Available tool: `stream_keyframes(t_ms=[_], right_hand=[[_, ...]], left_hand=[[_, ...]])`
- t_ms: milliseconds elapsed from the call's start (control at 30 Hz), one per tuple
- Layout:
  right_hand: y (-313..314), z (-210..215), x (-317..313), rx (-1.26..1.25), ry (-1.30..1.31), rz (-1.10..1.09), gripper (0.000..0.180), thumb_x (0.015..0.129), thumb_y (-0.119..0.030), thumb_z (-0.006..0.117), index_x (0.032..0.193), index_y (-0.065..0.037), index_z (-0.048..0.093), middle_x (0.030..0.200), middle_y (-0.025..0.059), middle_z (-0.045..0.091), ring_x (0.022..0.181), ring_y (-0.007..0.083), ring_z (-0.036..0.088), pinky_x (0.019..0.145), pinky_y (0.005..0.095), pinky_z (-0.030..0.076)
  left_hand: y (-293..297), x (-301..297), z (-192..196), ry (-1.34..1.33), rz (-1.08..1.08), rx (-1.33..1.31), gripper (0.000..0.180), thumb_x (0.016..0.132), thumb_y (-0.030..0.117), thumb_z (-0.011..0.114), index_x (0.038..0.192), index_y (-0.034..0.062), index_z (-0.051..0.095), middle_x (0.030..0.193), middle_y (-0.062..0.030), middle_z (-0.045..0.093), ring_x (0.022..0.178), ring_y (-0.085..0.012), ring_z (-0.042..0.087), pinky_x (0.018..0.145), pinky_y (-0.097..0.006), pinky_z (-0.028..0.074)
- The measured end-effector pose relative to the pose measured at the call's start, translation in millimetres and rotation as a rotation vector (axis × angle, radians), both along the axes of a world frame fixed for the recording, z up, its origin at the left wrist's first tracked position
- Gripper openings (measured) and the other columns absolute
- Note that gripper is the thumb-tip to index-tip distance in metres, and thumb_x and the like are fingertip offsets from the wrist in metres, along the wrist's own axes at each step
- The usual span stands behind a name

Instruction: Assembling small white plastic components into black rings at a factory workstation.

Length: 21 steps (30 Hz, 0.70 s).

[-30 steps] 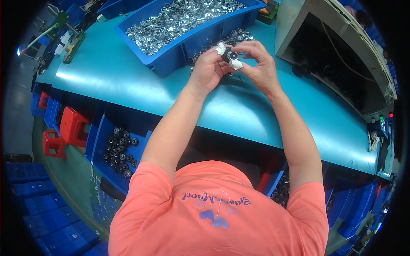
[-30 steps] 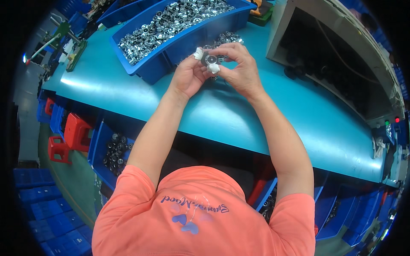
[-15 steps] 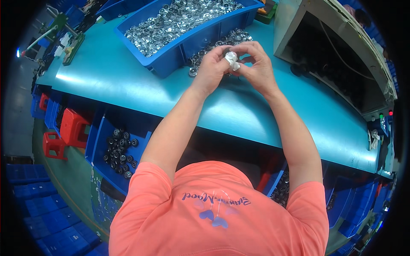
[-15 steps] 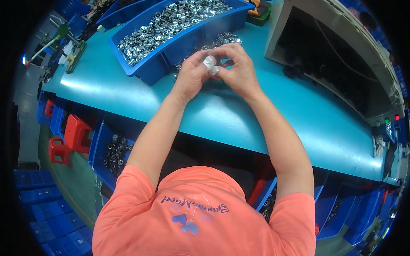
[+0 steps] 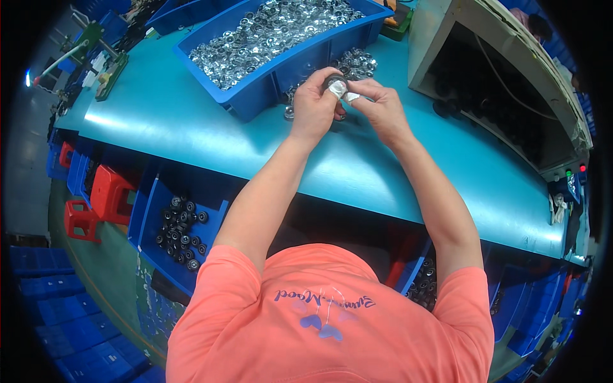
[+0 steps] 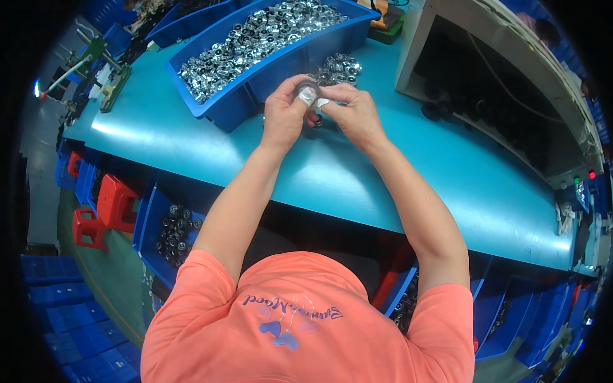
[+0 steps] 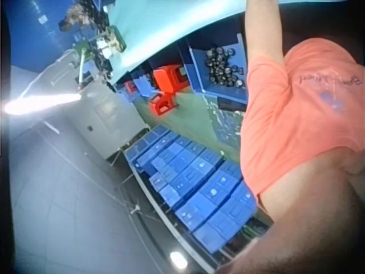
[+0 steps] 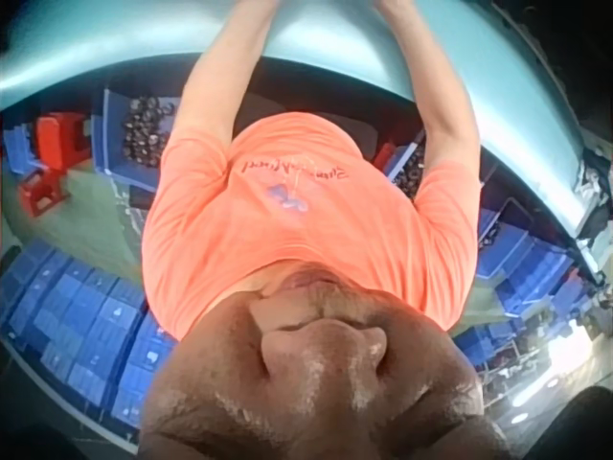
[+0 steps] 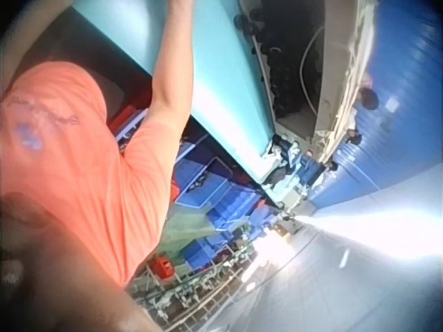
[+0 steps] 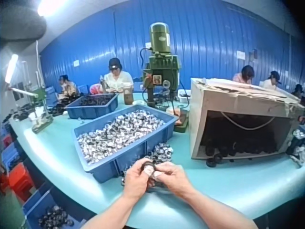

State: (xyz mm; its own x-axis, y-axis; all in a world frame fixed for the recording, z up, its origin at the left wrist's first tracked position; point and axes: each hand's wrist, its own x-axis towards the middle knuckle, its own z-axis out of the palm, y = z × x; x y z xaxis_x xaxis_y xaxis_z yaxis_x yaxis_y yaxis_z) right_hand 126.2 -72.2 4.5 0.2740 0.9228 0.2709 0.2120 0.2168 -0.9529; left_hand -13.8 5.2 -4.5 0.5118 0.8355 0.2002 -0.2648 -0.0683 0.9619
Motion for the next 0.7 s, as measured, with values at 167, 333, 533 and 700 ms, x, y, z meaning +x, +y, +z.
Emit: stream_keyframes(t_ms=[167,333,533,700], right_hand=[[1.4,-6.0,-4.5,0.011,-0.124,-0.076,0.03,0.084,-0.015,0.074,0.112,-0.009,0.076,0.104,0.0078,0.07,0.099,0.017,0.064,0.085,0.0289,0.05],[0.6,-0.7,3.2,-0.021,-0.104,-0.081,0.033,0.084,-0.013,0.072,0.116,-0.007,0.074,0.109,0.0104,0.072,0.099,0.0179,0.066,0.088,0.0298,0.051],[2.6,1.2,-2.3,-0.009,-0.109,-0.108,0.036,0.082,-0.017,0.072,0.118,-0.009,0.073,0.101,0.0119,0.074,0.09,0.0167,0.069,0.08,0.0309,0.053],[-1.3,-3.1,-7.2,0.003,-0.143,-0.153,0.035,0.082,-0.021,0.073,0.115,-0.012,0.074,0.089,0.0109,0.074,0.078,0.0164,0.069,0.071,0.0308,0.053]], left_hand=[[3.1,-1.5,-1.8,0.043,0.035,-0.008,0.025,0.096,0.011,0.064,0.12,0.005,0.065,0.084,-0.003,0.067,0.06,-0.0082,0.06,0.049,-0.022,0.049],[1.3,1.8,3.9,-0.003,-0.048,-0.02,0.023,0.097,0.01,0.06,0.118,0.0057,0.067,0.082,-0.0034,0.067,0.06,-0.0073,0.061,0.051,-0.024,0.051],[2.0,-1.1,1.8,0.104,0.053,0.138,0.02,0.097,0.011,0.059,0.115,0.0073,0.069,0.083,-0.0032,0.068,0.062,-0.0079,0.063,0.05,-0.024,0.052],[-4.7,1.3,5.0,0.173,0.136,0.144,0.02,0.099,0.012,0.058,0.113,0.0076,0.071,0.078,-0.0007,0.066,0.058,-0.0059,0.059,0.047,-0.021,0.048]])
